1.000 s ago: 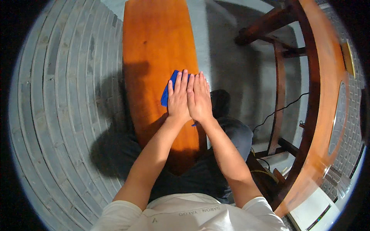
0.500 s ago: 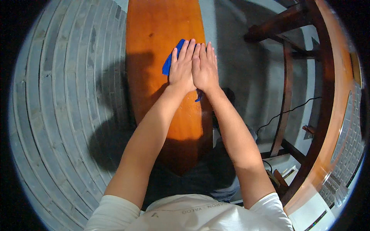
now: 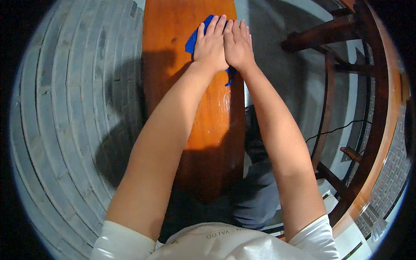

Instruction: The person rinses and wrings out a cloth in a basin of water, folds it, and wipes down a wooden bench with the cloth.

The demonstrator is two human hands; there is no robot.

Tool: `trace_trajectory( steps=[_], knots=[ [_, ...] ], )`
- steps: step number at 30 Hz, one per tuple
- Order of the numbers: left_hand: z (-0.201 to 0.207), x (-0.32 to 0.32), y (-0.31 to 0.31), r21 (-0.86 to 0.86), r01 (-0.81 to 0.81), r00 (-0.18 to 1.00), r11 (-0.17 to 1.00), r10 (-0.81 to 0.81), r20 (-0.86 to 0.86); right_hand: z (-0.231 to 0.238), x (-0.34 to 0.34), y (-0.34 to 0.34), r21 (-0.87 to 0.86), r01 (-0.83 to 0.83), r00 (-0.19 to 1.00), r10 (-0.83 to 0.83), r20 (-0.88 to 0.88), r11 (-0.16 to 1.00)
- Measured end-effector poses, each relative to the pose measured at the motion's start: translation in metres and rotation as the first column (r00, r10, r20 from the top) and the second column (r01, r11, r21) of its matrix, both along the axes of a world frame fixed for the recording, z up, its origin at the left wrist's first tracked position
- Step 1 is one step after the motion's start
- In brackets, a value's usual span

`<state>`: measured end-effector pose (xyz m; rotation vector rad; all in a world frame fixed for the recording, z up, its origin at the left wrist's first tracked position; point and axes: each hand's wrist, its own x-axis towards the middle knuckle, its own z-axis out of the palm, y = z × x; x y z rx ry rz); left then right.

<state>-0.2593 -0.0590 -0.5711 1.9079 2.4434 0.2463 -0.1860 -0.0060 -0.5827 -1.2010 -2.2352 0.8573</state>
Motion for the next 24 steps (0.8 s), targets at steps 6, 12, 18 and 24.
trace_trajectory(
  steps=[6,12,18,24],
  knots=[
    [-0.018,-0.028,0.037,-0.001,0.060,0.996,0.998,-0.060,-0.066,-0.016,-0.022,0.044,-0.020,-0.002,0.999,0.001,-0.050,1.000],
    [-0.020,-0.048,0.057,0.011,0.067,0.993,0.998,-0.065,-0.098,-0.017,-0.041,0.058,-0.059,-0.019,0.996,0.014,-0.093,0.998],
    [-0.015,-0.044,0.059,0.025,0.067,0.990,0.997,-0.063,-0.129,-0.006,-0.034,0.056,-0.080,-0.037,0.992,0.027,-0.121,0.996],
    [-0.007,-0.025,0.031,0.001,0.058,0.985,0.998,-0.057,-0.164,0.003,-0.010,0.019,-0.081,-0.053,0.988,0.041,-0.148,0.995]
  ],
)
